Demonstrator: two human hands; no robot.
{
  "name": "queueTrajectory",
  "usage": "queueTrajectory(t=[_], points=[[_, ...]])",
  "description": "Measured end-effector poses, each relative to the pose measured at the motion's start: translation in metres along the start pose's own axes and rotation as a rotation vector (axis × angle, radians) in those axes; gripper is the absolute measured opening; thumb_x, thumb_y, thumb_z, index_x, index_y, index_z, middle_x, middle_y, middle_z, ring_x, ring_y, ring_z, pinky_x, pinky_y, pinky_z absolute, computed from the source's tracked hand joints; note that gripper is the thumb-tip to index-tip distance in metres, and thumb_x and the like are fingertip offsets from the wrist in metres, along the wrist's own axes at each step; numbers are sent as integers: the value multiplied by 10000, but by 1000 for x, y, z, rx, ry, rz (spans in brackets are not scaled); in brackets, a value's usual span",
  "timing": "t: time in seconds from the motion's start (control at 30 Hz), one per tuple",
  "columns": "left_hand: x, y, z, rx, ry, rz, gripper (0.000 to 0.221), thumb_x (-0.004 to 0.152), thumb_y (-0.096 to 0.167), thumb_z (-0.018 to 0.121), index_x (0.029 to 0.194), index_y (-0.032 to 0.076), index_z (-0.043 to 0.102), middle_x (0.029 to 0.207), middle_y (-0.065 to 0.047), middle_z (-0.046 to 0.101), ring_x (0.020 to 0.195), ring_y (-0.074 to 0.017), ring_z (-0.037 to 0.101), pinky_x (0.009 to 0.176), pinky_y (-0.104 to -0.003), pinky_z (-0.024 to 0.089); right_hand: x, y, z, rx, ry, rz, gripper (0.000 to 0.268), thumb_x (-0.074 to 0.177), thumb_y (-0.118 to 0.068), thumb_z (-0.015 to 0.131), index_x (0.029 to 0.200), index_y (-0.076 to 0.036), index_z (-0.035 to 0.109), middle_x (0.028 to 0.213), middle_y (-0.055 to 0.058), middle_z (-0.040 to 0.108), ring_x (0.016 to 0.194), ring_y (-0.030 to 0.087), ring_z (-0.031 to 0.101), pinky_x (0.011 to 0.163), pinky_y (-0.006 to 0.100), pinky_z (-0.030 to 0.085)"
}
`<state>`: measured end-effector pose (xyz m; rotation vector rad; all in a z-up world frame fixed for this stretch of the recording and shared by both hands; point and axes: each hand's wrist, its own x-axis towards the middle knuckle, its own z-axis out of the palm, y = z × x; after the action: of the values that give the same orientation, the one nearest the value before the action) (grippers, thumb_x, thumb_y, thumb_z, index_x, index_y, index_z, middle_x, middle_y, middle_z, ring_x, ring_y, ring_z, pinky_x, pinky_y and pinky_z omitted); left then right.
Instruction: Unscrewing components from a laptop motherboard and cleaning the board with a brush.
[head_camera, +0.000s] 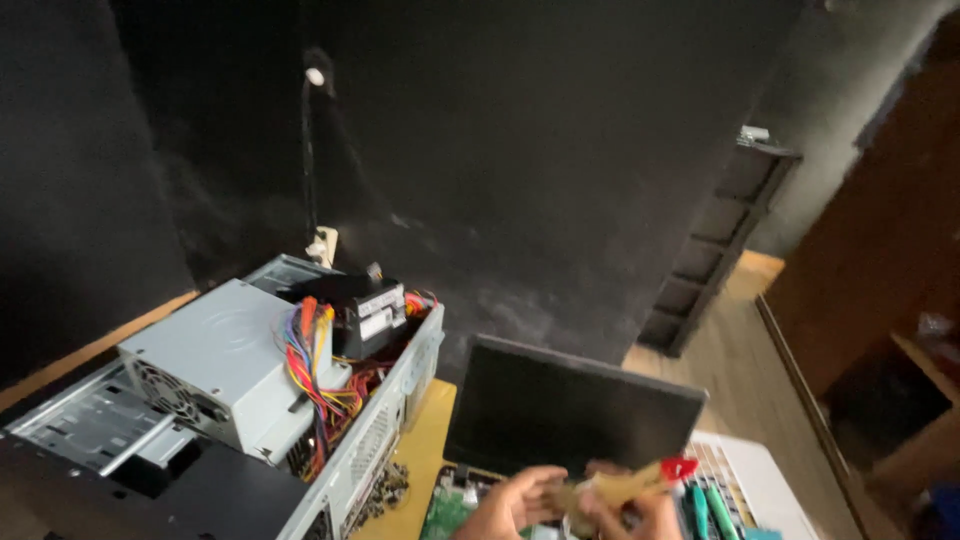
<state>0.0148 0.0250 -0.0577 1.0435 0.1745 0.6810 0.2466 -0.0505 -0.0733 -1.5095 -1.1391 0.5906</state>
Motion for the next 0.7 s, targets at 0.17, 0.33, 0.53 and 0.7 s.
queueTrajectory(t=[0.17,0.33,0.53,0.7], points=[[-22,44,36,287,77,-23,1078,684,409,930,1531,71,356,1499,-147,550,1384,-312,567,1183,-479,462,-6,-93,-5,291,-23,233,275,755,-40,792,993,67,708,820,251,703,766,346,689,746,390,509],[-17,28,23,861,110,439,885,809,441,835,1488,50,426,1473,-143,593,1272,-268,647,1054,-401,502,-10,-76,18,296,-238,177,174,836,-116,780,812,49,732,685,190,732,636,272,679,655,347,482],[-23,48,39,858,66,313,828,835,360,815,1507,89,414,1505,-144,530,1321,-329,579,1069,-479,479,-8,-63,31,26,-158,298,191,756,-37,939,809,2,760,674,125,714,583,197,616,568,295,467],[-26,57,49,770,75,281,910,765,289,849,1530,108,392,1533,-150,502,1323,-304,574,1103,-440,465,-8,-52,26,350,-135,337,209,761,77,885,827,50,688,610,171,623,527,249,576,526,338,436]])
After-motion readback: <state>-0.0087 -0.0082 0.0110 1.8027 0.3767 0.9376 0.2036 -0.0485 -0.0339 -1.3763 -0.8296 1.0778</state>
